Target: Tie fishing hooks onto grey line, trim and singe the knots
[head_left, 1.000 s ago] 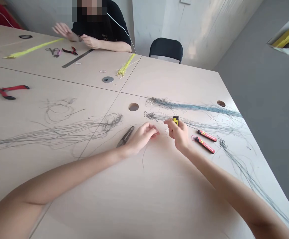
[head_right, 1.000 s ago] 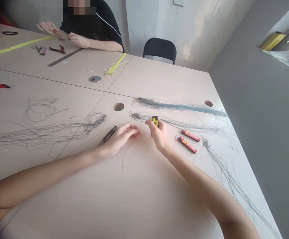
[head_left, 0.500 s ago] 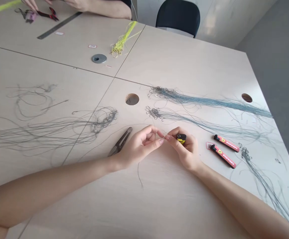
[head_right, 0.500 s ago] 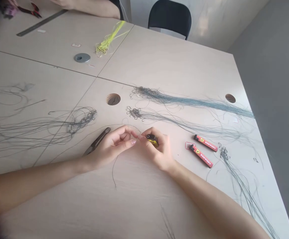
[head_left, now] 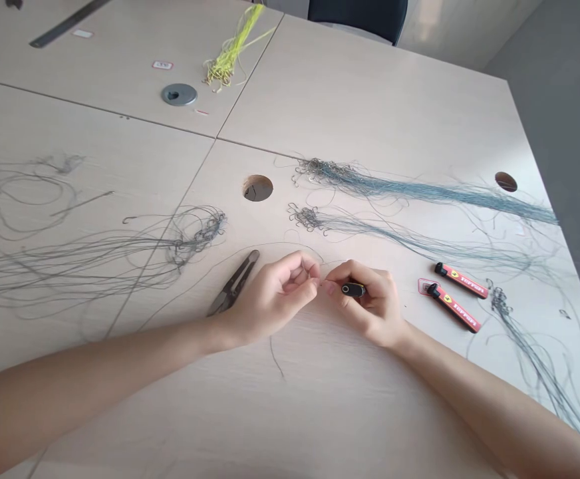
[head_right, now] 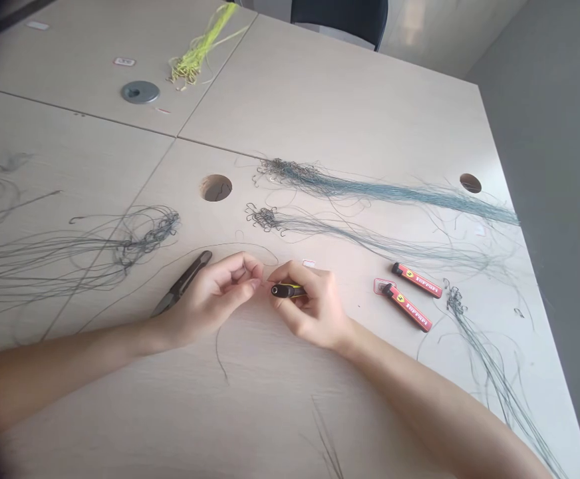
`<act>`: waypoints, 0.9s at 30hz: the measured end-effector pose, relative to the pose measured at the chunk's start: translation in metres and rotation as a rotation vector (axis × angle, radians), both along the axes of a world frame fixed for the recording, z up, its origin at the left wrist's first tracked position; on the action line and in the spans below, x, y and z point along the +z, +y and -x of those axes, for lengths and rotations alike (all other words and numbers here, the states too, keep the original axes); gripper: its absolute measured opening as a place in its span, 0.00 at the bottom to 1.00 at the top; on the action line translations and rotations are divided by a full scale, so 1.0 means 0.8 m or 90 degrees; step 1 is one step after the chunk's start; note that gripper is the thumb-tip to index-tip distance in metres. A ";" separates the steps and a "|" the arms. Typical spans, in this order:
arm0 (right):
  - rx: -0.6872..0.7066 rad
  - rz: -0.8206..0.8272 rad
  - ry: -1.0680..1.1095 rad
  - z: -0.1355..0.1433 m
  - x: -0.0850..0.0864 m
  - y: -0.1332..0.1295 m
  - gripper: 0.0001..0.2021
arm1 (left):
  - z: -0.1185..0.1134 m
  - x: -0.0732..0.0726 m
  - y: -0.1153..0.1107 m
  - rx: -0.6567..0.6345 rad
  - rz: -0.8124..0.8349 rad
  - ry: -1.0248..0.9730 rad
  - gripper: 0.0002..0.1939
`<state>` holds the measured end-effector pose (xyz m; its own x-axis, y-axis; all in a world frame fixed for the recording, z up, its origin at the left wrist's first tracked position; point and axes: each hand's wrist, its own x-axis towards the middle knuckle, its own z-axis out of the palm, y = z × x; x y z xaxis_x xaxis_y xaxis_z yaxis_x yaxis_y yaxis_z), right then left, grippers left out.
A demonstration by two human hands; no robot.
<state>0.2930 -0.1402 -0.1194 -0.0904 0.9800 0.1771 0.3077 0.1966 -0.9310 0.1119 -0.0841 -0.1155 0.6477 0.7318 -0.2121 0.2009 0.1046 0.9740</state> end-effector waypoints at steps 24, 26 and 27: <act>-0.107 0.088 0.031 0.003 0.004 0.001 0.06 | -0.003 0.002 -0.001 0.038 0.039 -0.010 0.13; -0.106 0.085 0.036 0.004 0.003 0.002 0.07 | -0.003 0.001 -0.001 0.030 0.028 -0.012 0.12; -0.102 0.081 0.040 0.005 0.003 0.002 0.06 | -0.003 0.000 -0.002 0.029 0.022 -0.013 0.12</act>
